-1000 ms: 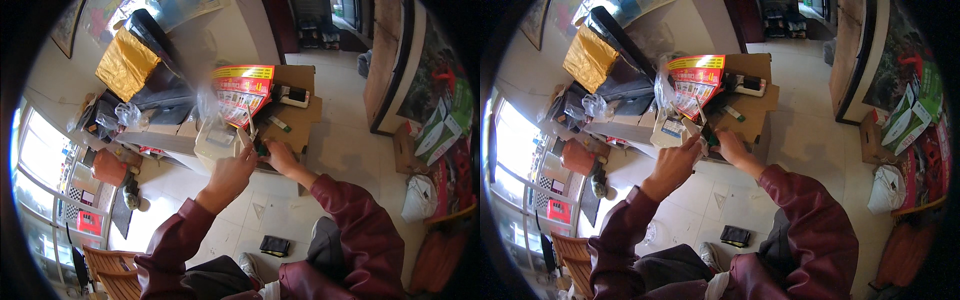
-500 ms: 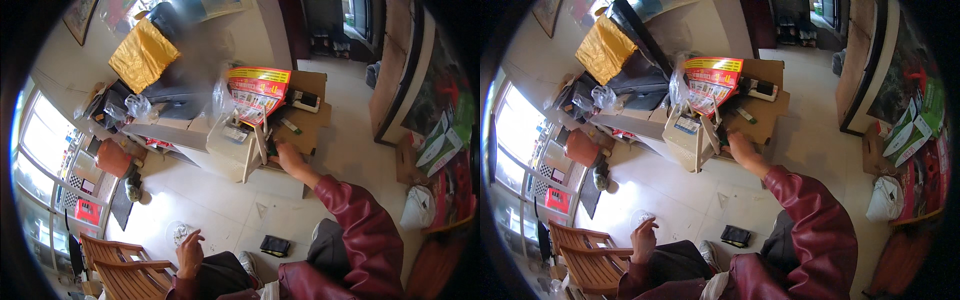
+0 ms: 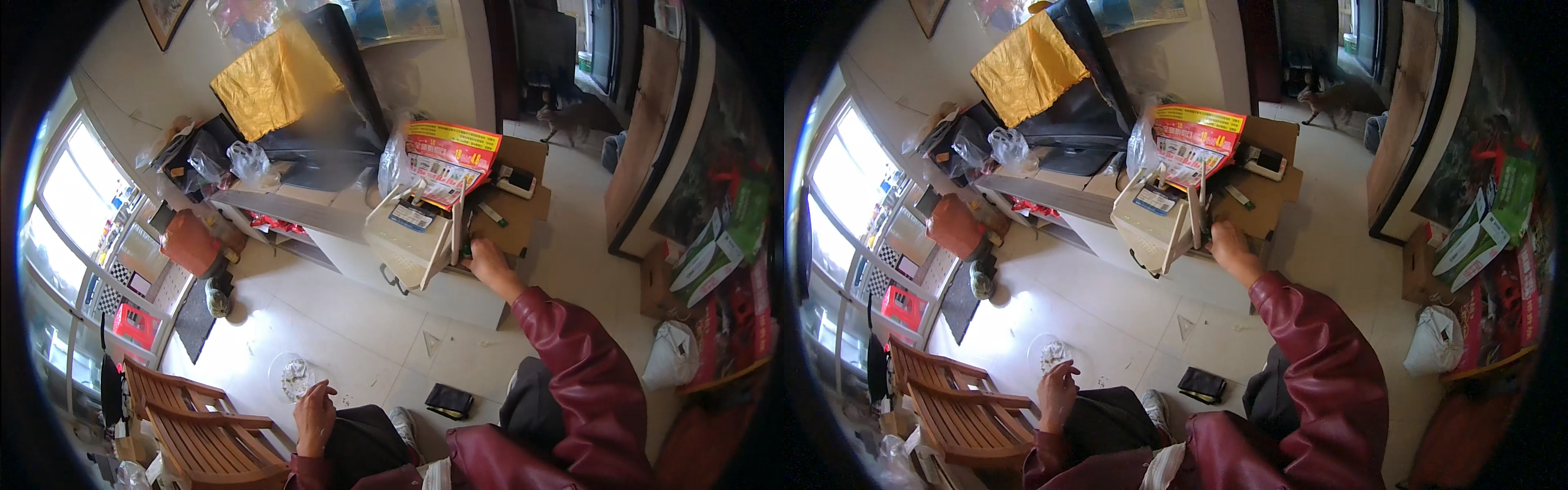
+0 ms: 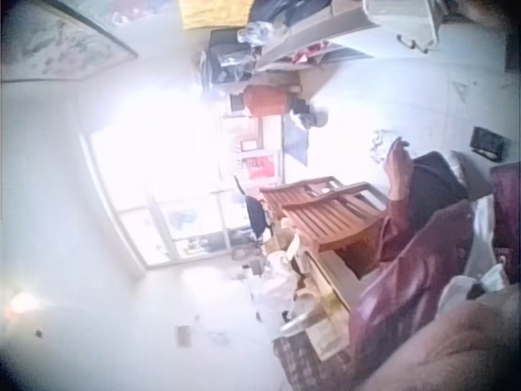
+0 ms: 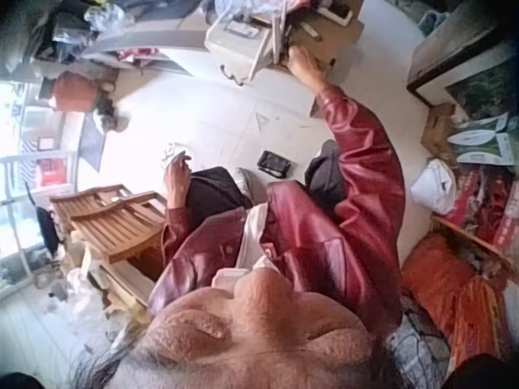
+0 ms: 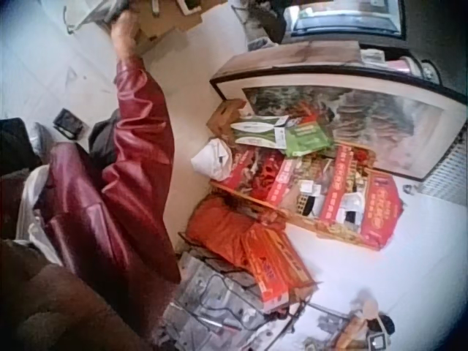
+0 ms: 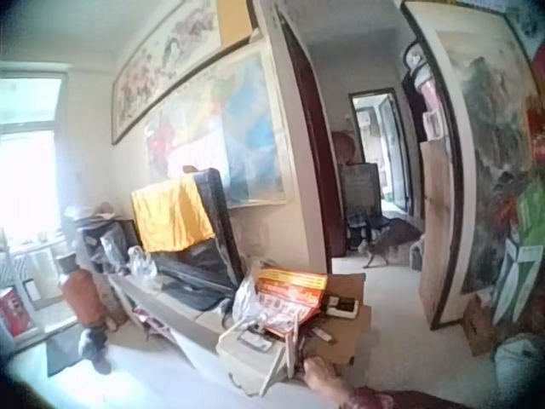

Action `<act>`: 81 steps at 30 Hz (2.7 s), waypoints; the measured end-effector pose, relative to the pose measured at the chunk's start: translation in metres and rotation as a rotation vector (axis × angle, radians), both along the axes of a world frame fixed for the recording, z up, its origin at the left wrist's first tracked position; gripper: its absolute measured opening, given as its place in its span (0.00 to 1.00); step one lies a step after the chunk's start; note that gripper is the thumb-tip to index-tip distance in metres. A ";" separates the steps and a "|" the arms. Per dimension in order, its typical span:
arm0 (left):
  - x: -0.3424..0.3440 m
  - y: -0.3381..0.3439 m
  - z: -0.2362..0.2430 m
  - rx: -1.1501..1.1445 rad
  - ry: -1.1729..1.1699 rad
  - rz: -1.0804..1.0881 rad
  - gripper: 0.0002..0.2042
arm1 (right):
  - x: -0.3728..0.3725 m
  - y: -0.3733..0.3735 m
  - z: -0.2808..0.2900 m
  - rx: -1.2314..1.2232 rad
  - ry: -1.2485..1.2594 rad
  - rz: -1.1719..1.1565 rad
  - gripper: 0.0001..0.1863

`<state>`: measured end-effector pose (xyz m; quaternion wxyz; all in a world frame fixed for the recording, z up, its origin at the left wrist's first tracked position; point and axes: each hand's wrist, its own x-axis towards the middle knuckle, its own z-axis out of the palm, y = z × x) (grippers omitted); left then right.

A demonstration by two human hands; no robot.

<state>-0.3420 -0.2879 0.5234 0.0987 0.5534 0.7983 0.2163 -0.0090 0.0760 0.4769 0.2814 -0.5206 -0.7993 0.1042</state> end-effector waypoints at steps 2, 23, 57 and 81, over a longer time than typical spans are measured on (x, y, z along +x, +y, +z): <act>-0.001 0.000 -0.001 0.017 -0.012 0.002 0.10 | 0.006 0.007 -0.008 -0.015 0.064 -0.019 0.17; -0.015 -0.006 -0.004 -0.043 -0.093 0.083 0.07 | 0.036 -0.021 0.030 0.049 0.132 -0.043 0.09; -0.121 -0.194 -0.116 0.070 -0.776 0.129 0.08 | -0.080 -0.155 -0.141 -0.702 -0.059 0.359 0.09; -0.083 -0.367 -0.304 -0.821 -0.807 0.476 0.09 | -0.152 -0.063 -0.435 -0.697 -0.288 -0.164 0.25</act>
